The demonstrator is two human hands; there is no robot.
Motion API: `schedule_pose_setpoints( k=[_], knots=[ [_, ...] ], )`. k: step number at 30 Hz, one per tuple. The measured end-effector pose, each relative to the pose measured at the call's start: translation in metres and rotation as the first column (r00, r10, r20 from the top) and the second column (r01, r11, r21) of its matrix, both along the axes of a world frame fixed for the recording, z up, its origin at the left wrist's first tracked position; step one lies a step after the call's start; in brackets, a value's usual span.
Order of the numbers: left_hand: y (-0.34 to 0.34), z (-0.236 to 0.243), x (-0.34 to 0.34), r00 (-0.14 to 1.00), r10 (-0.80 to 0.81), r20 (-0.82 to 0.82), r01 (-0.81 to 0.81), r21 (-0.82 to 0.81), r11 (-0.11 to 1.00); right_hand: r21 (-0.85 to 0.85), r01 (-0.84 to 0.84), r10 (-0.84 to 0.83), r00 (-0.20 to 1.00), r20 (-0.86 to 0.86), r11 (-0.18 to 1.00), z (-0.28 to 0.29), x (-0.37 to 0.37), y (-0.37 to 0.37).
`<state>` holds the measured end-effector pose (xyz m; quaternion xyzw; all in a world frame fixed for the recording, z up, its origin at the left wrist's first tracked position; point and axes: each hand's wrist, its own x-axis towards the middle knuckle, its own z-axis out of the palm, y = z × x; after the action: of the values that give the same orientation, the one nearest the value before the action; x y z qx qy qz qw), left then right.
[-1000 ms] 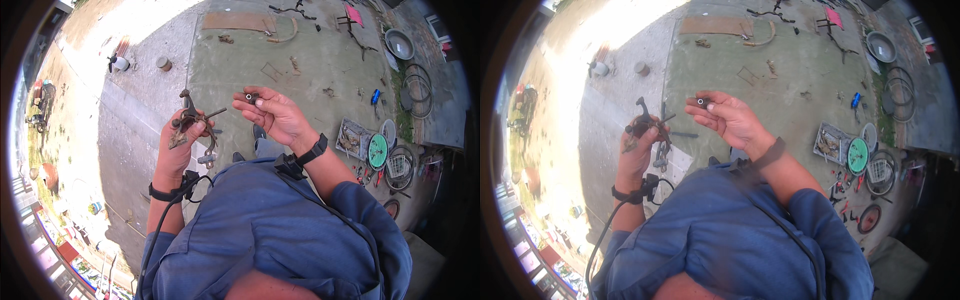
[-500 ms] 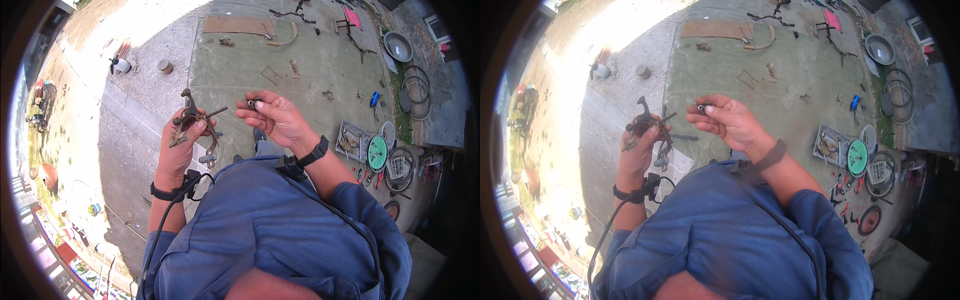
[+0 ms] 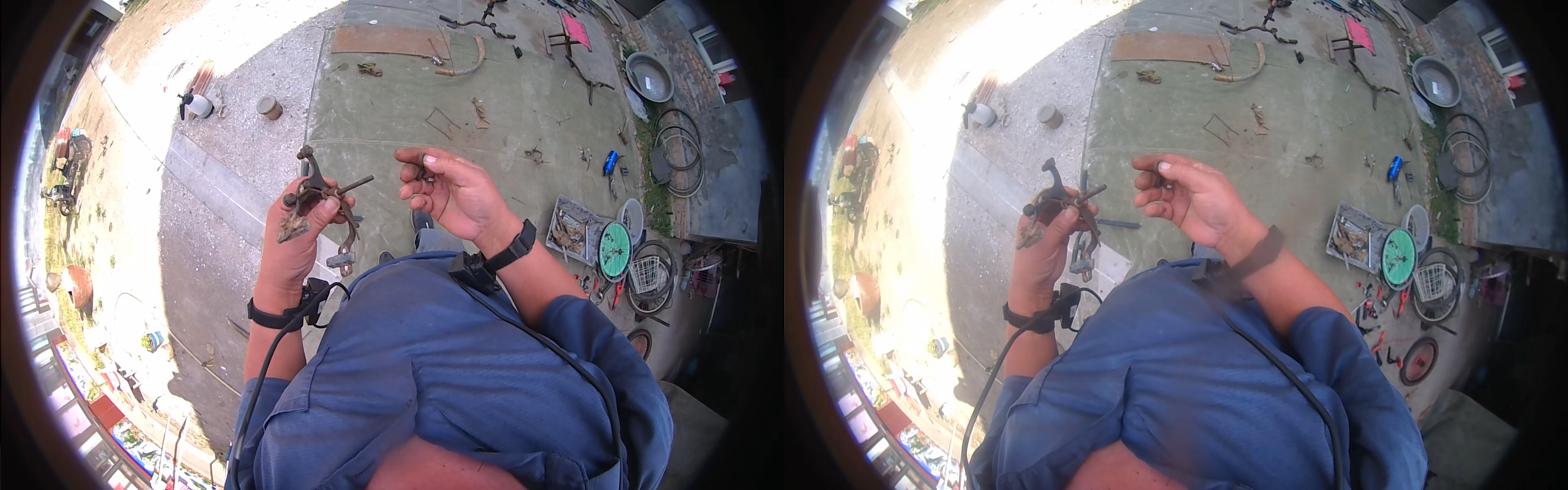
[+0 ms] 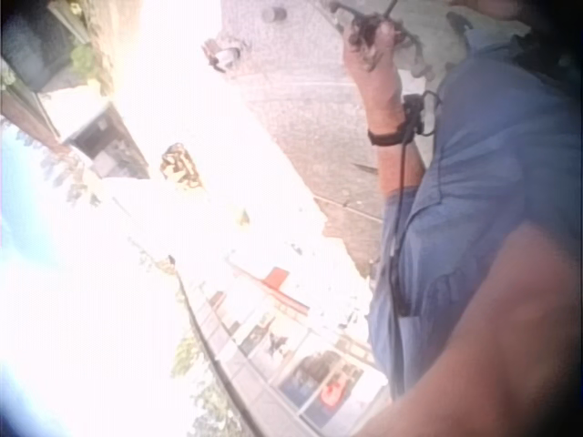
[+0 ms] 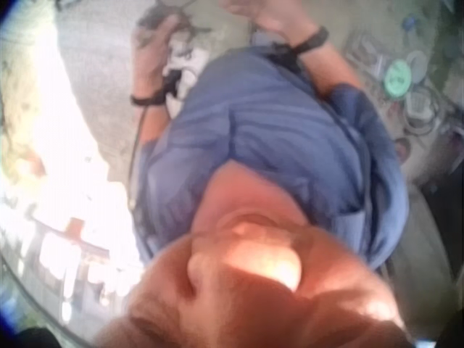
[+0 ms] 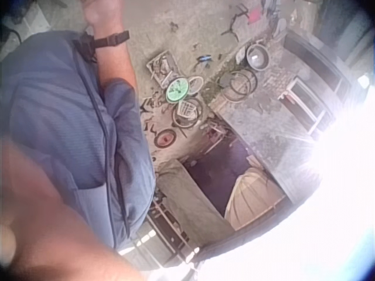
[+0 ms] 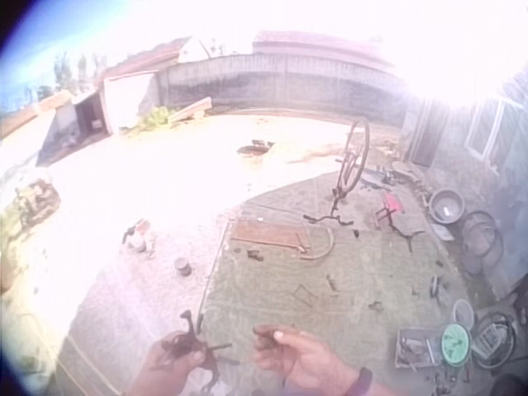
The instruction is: The person assembles a bicycle brake caliper by inserting a bolt and tightening it with a wrench. They then attach the caliper to the bicycle frame, insert a nut, and secure it by hand. Finally, they pick up a metal mudguard and position it near the rear wheel.
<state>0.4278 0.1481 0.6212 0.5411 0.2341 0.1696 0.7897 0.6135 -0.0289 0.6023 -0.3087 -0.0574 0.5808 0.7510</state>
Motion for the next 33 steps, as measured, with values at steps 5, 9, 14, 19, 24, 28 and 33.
schedule_pose_setpoints(
  k=[5, 9, 14, 19, 24, 28, 33],
  knots=[
    [0.000, -0.001, 0.001, 1.000, -0.006, 0.009, 0.006, -0.007, 1.000, -0.070, -0.011, 0.018, 0.995, 0.097, 0.998, -0.003, 0.001, 0.002],
    [0.000, -0.001, 0.002, 1.000, -0.002, 0.003, 0.002, -0.002, 1.000, -0.074, 0.014, -0.006, 0.994, 0.109, 0.997, 0.000, 0.000, 0.002],
    [0.000, 0.000, 0.002, 1.000, 0.000, -0.005, 0.000, -0.007, 1.000, -0.102, 0.038, -0.029, 0.996, 0.081, 0.994, 0.007, -0.002, 0.002],
    [0.001, -0.001, 0.001, 1.000, -0.010, 0.001, 0.010, 0.007, 1.000, -0.097, 0.038, -0.036, 0.999, 0.016, 0.995, 0.011, -0.002, 0.002],
    [0.002, 0.000, 0.001, 1.000, -0.002, -0.007, 0.002, -0.008, 1.000, -0.128, 0.041, -0.033, 0.997, 0.063, 0.991, 0.010, -0.003, 0.001],
    [0.002, 0.002, 0.002, 1.000, 0.011, -0.002, -0.011, -0.033, 0.999, -0.165, 0.020, -0.001, 0.993, 0.117, 0.986, 0.006, -0.002, 0.002],
    [0.004, 0.005, 0.000, 1.000, 0.006, -0.008, -0.006, -0.037, 0.999, -0.174, -0.008, 0.044, 0.978, 0.204, 0.985, 0.004, -0.005, 0.006]
  ],
)
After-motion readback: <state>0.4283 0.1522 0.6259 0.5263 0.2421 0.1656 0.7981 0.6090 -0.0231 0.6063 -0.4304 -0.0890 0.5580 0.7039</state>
